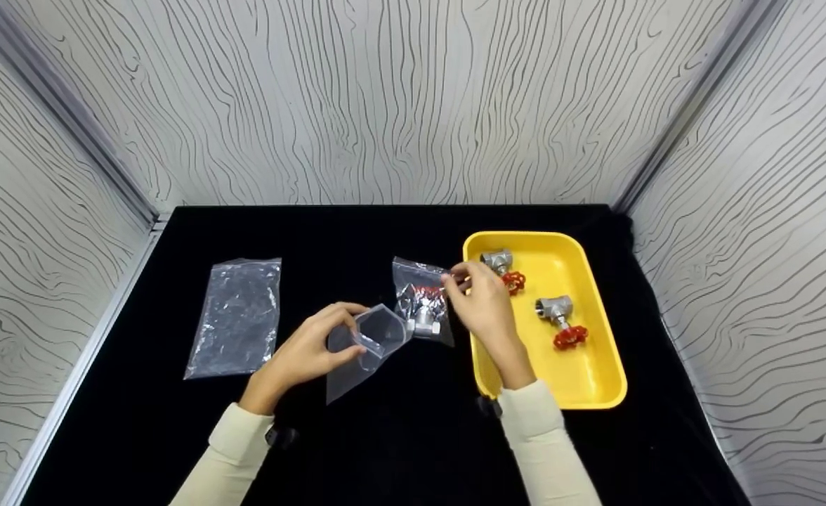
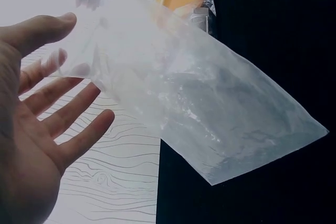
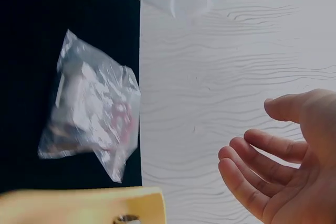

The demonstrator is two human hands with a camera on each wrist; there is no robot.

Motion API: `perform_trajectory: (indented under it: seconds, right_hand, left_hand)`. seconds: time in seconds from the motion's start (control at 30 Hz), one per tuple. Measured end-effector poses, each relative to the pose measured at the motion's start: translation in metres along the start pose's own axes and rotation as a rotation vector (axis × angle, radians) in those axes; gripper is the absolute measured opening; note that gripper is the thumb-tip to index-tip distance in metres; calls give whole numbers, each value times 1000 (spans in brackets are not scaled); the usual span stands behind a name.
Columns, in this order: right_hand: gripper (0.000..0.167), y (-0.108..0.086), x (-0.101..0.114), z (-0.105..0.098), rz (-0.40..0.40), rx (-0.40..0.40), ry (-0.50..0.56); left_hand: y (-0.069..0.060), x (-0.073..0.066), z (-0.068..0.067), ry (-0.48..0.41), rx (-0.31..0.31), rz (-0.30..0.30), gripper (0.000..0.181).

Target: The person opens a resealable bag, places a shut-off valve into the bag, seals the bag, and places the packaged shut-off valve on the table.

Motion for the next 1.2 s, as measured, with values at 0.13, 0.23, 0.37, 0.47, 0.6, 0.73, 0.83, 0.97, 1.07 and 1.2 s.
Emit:
perform_trajectory:
  seconds: [0.13,0.23,0.37,0.47,0.6,0.73,0.83,0.97,1.07,1.2]
  right_hand:
    - [28,9,-5,-9,-13,-13,-42]
    - [25,14,-8,-14,-27,-30,-60]
    - [23,20,-12,-21,-49,-51,-84]
    - [25,24,-18,-23,-40,-43,-116]
    - [31,28,-28,-26,2,-6,-157]
    - [37,33,-37,-28,43,28,-196]
    - [41,37,-45,-29,59,40,-226]
    - [46,43,-53,-28,70,54,-251]
    - [49,47,-60,-27,80,64,-262]
    - [52,51,-67,-26,87,71,-276]
  left_hand:
    - [-1,2,2,-13,18,-18,28]
    - [-2,2,3,-17,23,-21,27]
    - [-3,5,4,-11,29,-32,27]
    - [-3,7,4,-8,30,-40,27]
    - [-4,7,3,-11,17,-30,27]
    - [-5,8,2,-16,9,-20,27]
    - [-5,9,2,-11,10,-20,27]
    - [-6,11,3,-6,17,-30,27]
    - [-6,11,3,-9,19,-36,27]
    - [-6,12,3,-12,19,-38,27]
Point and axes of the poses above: each hand's wrist, its own y-axis towards the middle knuckle, its own z-axis out of the palm, x = y × z, the point moved 9 cm from there along y, towards the middle knuckle
